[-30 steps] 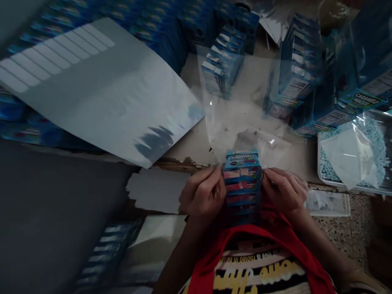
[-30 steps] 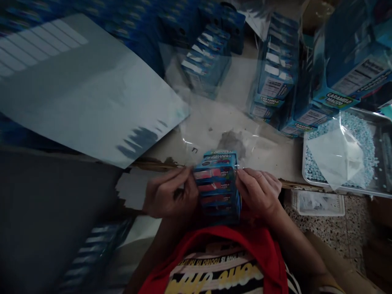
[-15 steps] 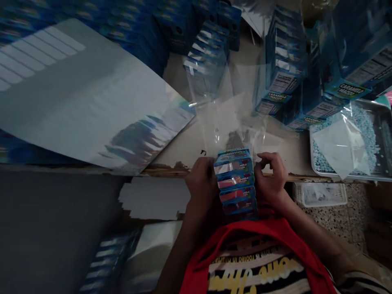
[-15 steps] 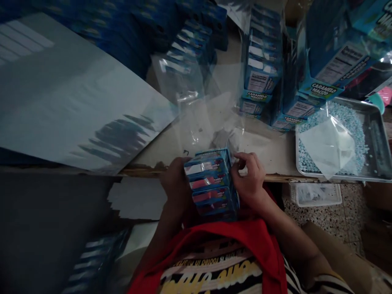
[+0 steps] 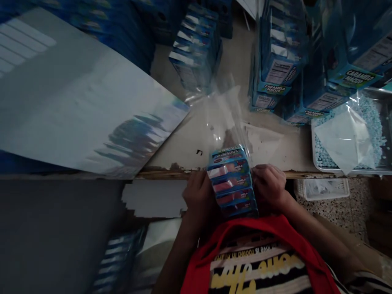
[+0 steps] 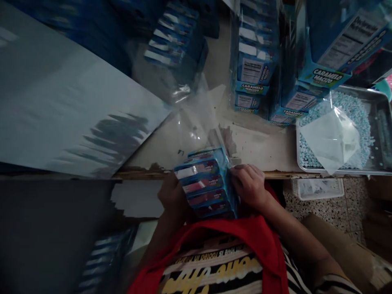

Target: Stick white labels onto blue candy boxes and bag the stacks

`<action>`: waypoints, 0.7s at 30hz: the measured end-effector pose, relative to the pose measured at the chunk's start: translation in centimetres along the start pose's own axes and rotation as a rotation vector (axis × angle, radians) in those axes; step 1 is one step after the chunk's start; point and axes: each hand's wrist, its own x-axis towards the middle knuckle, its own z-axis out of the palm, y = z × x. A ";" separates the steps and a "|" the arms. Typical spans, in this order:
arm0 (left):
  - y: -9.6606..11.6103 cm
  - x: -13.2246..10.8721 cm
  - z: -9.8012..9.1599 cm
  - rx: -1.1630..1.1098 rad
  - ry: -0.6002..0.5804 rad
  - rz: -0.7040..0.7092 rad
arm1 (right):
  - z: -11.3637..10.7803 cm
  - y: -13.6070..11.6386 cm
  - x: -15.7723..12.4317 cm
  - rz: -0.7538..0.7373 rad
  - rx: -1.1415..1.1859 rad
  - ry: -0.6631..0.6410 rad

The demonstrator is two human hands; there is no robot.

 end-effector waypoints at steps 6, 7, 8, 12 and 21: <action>-0.5 0.2 0.1 0.116 -0.027 0.243 | -0.5 1.4 -1.5 0.047 0.162 -0.242; -0.6 0.1 0.0 0.125 -0.043 0.282 | -0.7 1.6 -1.8 0.027 0.177 -0.243; -0.5 -0.1 -0.1 0.142 -0.055 0.317 | -1.1 1.8 -2.2 0.014 0.180 -0.236; 0.8 -2.5 -0.5 0.193 -0.189 0.444 | -3.1 2.2 -4.8 0.010 0.139 -0.278; -0.5 -12.1 1.8 -0.503 -0.528 -0.119 | -8.4 1.4 -11.0 -0.101 0.323 -0.552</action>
